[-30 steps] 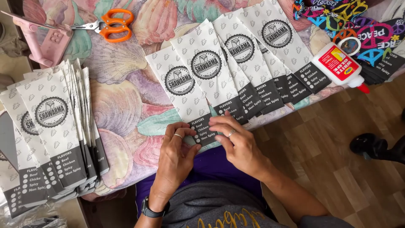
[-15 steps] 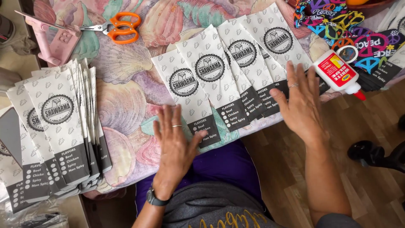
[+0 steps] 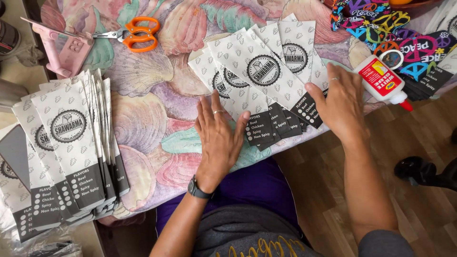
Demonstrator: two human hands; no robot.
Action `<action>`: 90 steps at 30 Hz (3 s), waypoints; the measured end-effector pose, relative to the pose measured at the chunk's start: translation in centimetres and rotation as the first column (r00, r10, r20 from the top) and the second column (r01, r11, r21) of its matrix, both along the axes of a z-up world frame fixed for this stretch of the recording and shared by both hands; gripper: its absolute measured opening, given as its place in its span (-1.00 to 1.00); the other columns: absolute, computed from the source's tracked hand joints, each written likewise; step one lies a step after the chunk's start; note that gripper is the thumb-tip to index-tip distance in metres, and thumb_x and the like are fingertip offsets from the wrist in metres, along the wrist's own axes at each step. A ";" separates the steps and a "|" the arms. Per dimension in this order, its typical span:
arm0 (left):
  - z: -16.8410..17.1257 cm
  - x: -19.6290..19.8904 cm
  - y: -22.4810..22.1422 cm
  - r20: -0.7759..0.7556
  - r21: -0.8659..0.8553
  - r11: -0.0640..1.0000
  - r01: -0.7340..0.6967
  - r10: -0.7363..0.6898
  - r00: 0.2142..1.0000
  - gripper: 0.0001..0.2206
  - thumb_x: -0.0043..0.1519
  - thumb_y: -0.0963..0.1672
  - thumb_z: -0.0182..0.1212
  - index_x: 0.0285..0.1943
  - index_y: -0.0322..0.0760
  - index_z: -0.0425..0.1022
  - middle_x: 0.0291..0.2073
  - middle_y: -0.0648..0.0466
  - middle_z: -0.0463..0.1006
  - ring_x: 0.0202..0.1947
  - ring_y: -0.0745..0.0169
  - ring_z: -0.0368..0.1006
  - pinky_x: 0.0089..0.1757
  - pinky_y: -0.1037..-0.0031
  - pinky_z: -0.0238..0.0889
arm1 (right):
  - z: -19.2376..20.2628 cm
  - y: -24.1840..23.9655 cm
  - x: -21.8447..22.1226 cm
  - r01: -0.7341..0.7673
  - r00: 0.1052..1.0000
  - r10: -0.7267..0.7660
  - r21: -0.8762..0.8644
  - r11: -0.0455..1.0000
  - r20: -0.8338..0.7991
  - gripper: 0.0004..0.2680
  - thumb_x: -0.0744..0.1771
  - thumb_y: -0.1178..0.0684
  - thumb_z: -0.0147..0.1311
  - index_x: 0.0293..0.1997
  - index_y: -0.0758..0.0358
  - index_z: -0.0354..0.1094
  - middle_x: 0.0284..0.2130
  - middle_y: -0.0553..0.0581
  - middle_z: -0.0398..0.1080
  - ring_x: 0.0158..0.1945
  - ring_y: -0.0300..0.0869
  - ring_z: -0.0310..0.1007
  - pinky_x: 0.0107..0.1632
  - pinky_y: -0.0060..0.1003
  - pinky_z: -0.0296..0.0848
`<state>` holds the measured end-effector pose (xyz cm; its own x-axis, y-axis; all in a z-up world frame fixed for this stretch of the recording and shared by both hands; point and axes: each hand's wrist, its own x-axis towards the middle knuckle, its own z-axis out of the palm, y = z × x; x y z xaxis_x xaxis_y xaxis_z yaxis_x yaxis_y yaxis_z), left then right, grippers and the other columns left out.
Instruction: Applying glue to the edges of paper food sleeves and arranging them for assembly.
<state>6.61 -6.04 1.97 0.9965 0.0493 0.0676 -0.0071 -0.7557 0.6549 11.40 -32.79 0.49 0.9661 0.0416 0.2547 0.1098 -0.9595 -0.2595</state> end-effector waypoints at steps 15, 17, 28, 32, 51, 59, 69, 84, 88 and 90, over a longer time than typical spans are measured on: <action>1.2 1.7 -1.5 -0.086 -0.542 0.834 0.106 -0.181 0.980 -0.21 0.28 0.09 0.18 0.49 -0.58 0.01 0.07 -0.51 0.35 0.01 -0.48 0.50 -0.01 -0.14 0.40 | -0.5 6.5 1.6 -0.303 0.953 0.285 0.265 0.916 0.103 -0.43 0.32 -0.09 0.34 0.37 0.57 0.20 0.08 0.51 0.35 0.16 0.28 0.30 0.20 0.11 0.27; 0.8 1.7 -1.5 -0.114 -0.588 0.804 0.091 -0.194 0.974 -0.19 0.27 0.07 0.22 0.49 -0.63 -0.03 0.07 -0.57 0.36 0.00 -0.56 0.51 -0.06 -0.09 0.45 | -1.1 6.9 2.0 -0.297 0.955 0.286 0.346 0.890 0.083 -0.41 0.28 -0.05 0.41 0.37 0.53 0.22 0.05 0.48 0.37 0.14 0.27 0.32 0.21 0.10 0.27; 0.8 0.6 -2.7 -0.134 -0.798 0.600 -0.052 -0.092 0.987 -0.22 0.20 -0.03 0.34 0.48 -0.60 0.00 0.30 -0.63 0.16 0.26 -0.58 0.29 0.08 -0.15 0.36 | 0.2 6.8 2.9 -0.033 0.978 0.116 0.421 0.907 -0.174 -0.38 0.21 -0.13 0.47 0.32 0.46 0.30 -0.02 0.43 0.40 0.12 0.25 0.37 0.21 0.10 0.26; -0.7 0.4 -3.3 -0.103 -0.870 0.485 -0.086 -0.010 0.995 -0.18 0.20 -0.11 0.35 0.50 -0.59 -0.15 0.30 -0.60 0.13 0.25 -0.55 0.30 0.09 -0.12 0.37 | 1.0 6.8 3.1 -0.028 0.961 0.140 0.419 0.907 -0.239 -0.49 0.19 -0.07 0.47 0.21 0.33 0.43 -0.06 0.35 0.40 0.09 0.20 0.42 0.15 0.06 0.33; -3.0 3.0 -2.6 -0.125 -0.887 -0.457 -0.065 0.101 0.987 -0.29 -0.13 -0.42 -0.06 0.34 -0.40 0.20 0.13 -0.12 0.44 0.17 -0.03 0.40 0.06 0.39 0.41 | 6.5 9.1 -2.8 -0.511 0.841 0.487 0.050 0.858 0.235 -0.75 0.37 0.18 0.11 0.20 0.21 0.43 -0.30 0.15 0.46 -0.21 0.01 0.53 -0.16 -0.16 0.52; -3.5 3.7 -0.7 0.028 -0.794 -0.607 0.029 0.011 1.000 -0.28 -0.08 -0.40 0.12 0.39 -0.47 0.13 0.10 -0.21 0.50 0.29 -0.23 0.34 0.35 0.07 0.14 | 9.3 10.1 -3.9 -0.598 0.797 0.599 0.249 0.762 0.080 -0.62 0.30 0.45 0.02 0.29 0.46 0.33 -0.30 0.50 0.51 -0.29 0.22 0.61 -0.20 0.09 0.61; 1.0 3.4 6.7 0.380 -0.674 0.739 0.001 0.345 0.858 -0.07 -0.14 -0.32 0.28 0.54 -0.18 0.05 0.29 -0.19 0.39 0.43 -0.26 0.18 0.41 -0.18 -0.29 | 4.8 4.8 -1.5 -0.527 0.849 0.525 0.015 0.850 0.049 -0.67 0.21 0.20 0.34 0.08 0.17 0.52 -0.32 0.25 0.60 -0.16 0.08 0.64 -0.03 -0.07 0.52; -0.1 3.7 6.4 0.402 -0.636 0.725 0.265 0.017 0.915 -0.46 -0.05 -0.34 0.40 0.19 -0.40 0.49 -0.14 -0.18 0.63 -0.05 0.00 0.53 0.14 0.21 0.26 | -0.7 3.3 -3.7 -0.379 0.924 0.173 0.882 0.280 0.343 -0.38 0.22 0.32 0.32 0.38 0.40 -0.05 0.28 0.39 0.26 0.26 -0.01 0.36 0.29 -0.17 0.39; -0.5 3.8 6.4 0.384 -0.660 0.710 0.246 0.037 0.923 -0.43 -0.05 -0.31 0.48 0.21 -0.38 0.47 -0.15 -0.09 0.61 -0.05 0.13 0.52 0.12 0.31 0.27 | -1.1 2.2 -3.8 -0.398 0.912 0.212 0.880 0.258 0.350 -0.44 0.21 0.46 0.13 0.35 0.52 -0.04 0.26 0.42 0.26 0.35 0.03 0.30 0.36 -0.11 0.35; -0.5 3.7 6.4 0.371 -0.661 0.709 0.245 0.025 0.928 -0.44 -0.05 -0.32 0.48 0.20 -0.40 0.47 -0.22 -0.14 0.62 -0.10 0.05 0.56 0.09 0.27 0.31 | -1.2 1.7 -4.0 -0.381 0.920 0.209 0.882 0.279 0.331 -0.46 0.20 0.50 0.06 0.33 0.54 -0.02 0.24 0.42 0.27 0.34 0.04 0.31 0.36 -0.10 0.35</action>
<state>10.30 0.35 1.43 0.9183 0.1074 0.3809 -0.3746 -0.0747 0.9242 7.40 -31.08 -0.73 0.8965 -0.0253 0.4424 0.4425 -0.0015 -0.8968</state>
